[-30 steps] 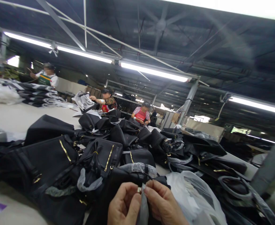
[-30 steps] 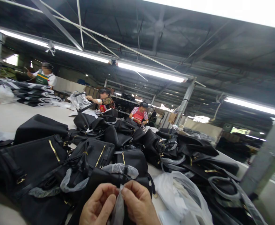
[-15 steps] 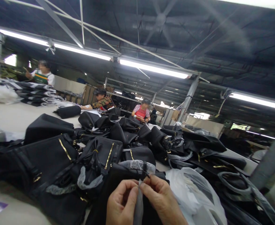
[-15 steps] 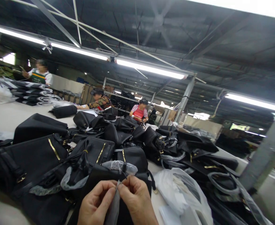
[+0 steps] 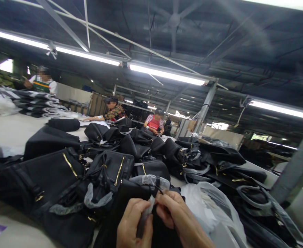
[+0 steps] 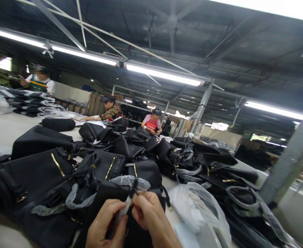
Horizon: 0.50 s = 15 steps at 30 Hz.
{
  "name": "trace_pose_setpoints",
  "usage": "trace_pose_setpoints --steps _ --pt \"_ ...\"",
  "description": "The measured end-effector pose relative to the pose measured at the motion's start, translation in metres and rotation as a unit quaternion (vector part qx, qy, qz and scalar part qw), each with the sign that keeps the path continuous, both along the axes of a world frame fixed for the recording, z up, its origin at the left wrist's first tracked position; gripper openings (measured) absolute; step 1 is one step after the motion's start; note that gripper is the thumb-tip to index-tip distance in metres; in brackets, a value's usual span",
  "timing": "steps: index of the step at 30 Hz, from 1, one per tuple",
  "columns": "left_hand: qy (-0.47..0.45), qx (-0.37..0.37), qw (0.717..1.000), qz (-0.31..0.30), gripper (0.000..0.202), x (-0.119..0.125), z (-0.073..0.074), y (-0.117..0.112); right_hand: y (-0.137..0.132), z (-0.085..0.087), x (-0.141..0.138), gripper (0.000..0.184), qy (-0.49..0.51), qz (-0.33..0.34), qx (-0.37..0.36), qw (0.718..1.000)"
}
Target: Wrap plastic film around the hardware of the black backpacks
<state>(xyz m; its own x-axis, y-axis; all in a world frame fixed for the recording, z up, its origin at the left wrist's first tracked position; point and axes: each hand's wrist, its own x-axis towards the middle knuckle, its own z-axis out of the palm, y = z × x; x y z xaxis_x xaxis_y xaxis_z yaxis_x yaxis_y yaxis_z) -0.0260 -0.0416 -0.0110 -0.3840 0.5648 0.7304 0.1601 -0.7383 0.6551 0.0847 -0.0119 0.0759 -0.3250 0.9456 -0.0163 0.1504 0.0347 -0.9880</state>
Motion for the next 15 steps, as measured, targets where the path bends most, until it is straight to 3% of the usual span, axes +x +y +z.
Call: trace_pose_setpoints --steps 3,8,12,15 --pt "-0.013 -0.006 1.0 -0.009 0.016 -0.001 0.005 -0.002 -0.002 -0.003 0.005 0.046 -0.015 0.031 0.037 0.999" --pt "-0.014 0.009 1.0 -0.007 0.018 -0.001 0.007 -0.003 -0.01 0.0 0.013 0.043 -0.023 0.083 0.066 0.994" --pt "-0.016 0.027 0.999 0.009 0.021 0.0 0.006 -0.005 -0.014 0.004 0.007 0.053 -0.071 0.085 0.094 0.989" --pt "-0.034 -0.004 0.999 -0.004 0.015 -0.001 0.009 -0.008 -0.013 0.002 0.004 0.049 -0.103 0.039 0.135 0.985"
